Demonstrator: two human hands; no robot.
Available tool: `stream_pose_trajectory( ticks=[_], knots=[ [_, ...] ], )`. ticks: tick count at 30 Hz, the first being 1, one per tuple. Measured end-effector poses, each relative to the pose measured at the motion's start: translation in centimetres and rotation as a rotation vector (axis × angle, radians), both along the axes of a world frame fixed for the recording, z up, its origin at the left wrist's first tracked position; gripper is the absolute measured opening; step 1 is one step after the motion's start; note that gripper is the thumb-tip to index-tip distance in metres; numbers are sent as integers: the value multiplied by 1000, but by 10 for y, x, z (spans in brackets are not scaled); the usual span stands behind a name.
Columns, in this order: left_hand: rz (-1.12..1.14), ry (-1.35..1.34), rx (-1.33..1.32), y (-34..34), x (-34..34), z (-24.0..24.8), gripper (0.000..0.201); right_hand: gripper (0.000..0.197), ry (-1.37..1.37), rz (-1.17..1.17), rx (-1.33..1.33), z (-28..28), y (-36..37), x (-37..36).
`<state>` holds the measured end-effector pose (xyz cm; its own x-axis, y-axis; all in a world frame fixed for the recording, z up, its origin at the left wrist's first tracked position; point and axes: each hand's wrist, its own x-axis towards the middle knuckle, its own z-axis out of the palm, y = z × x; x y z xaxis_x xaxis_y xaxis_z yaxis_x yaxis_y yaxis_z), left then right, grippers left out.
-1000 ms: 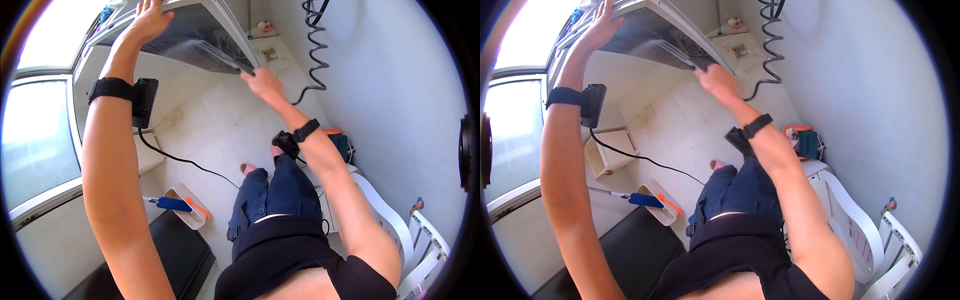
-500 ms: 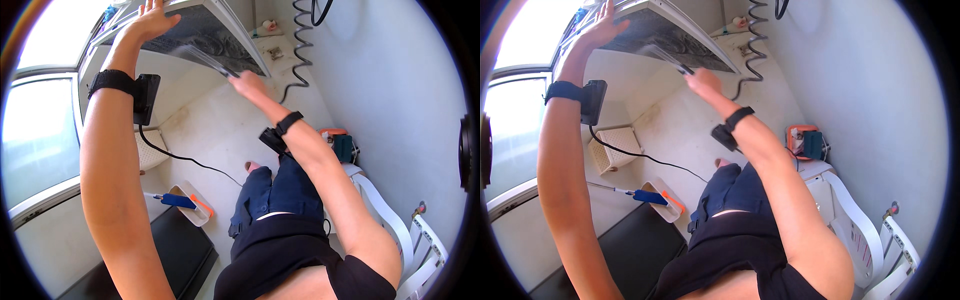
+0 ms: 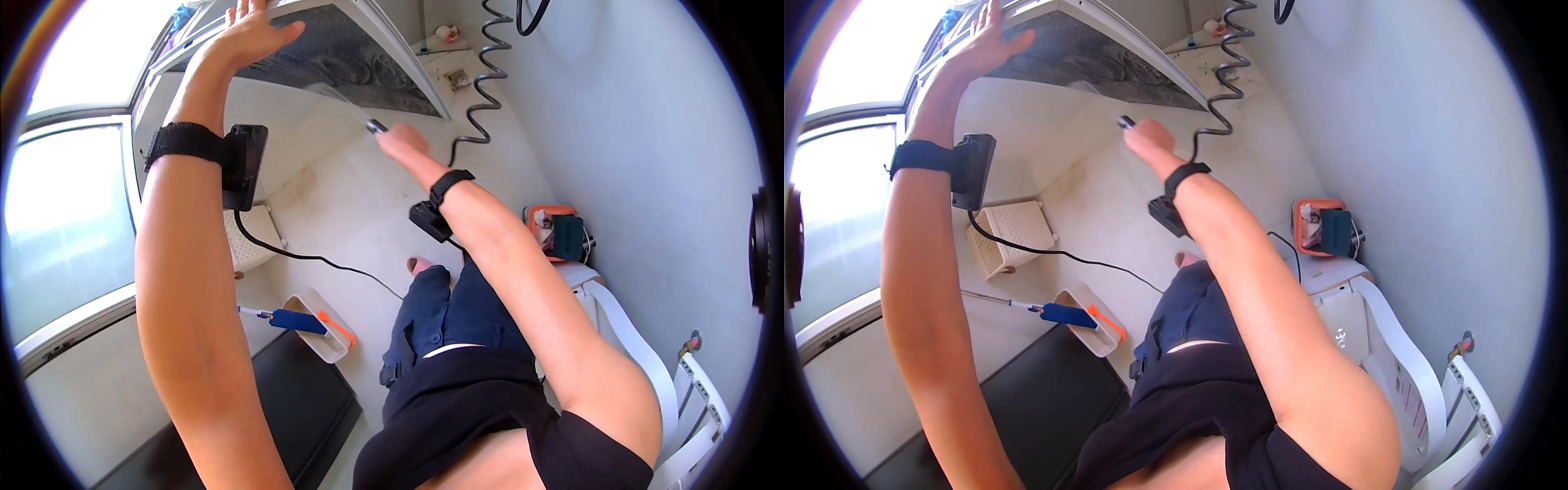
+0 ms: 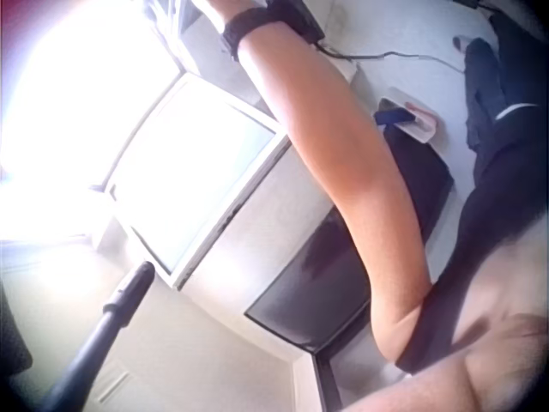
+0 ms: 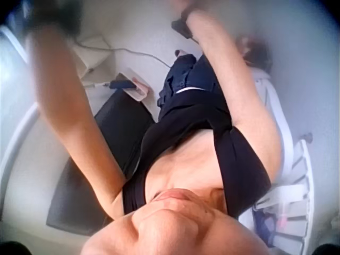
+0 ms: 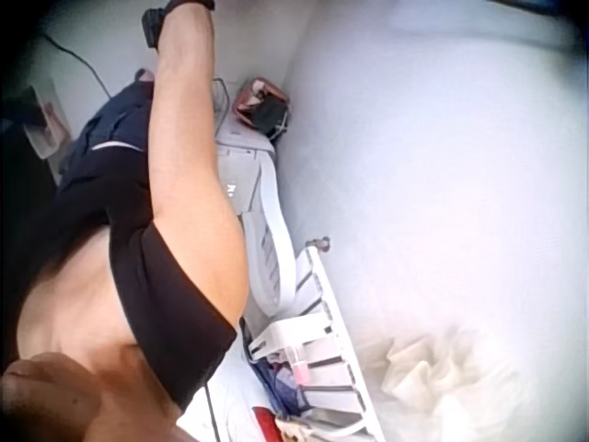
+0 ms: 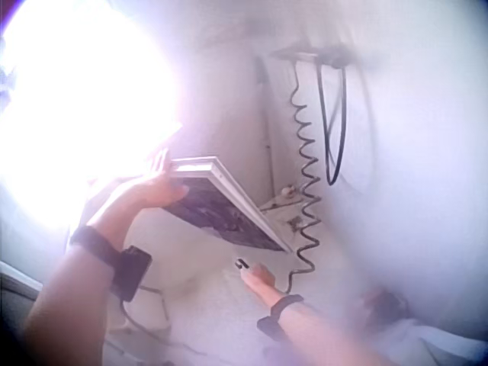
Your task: The person uses a handheld steam cleaner to clean a white-framed window screen in a bathroom. They hold the screen with one hand and direct the steam nozzle across the mesh surface with the other, moving the tool systematically to cover the area. The person rotates the screen to clean different sections and occasionally wipes the surface with their finger.
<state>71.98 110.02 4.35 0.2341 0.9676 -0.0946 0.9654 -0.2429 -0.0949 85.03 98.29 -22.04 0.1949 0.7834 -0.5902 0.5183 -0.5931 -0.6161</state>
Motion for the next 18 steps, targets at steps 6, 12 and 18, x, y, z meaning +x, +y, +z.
stream_pose_trajectory(
  ticks=[6, 12, 18],
  knots=[
    [15, -2, -27, -18, 8, 22, 98, 44, 141, 1, 111, 83, 34, -67],
    [-56, -27, 45, -13, 2, 21, 98, 31, 58, -12, -90, 2, -9, -53],
    [55, -136, -87, -33, 18, 40, 96, 49, 187, 18, 39, 35, 7, -67]
  ],
)
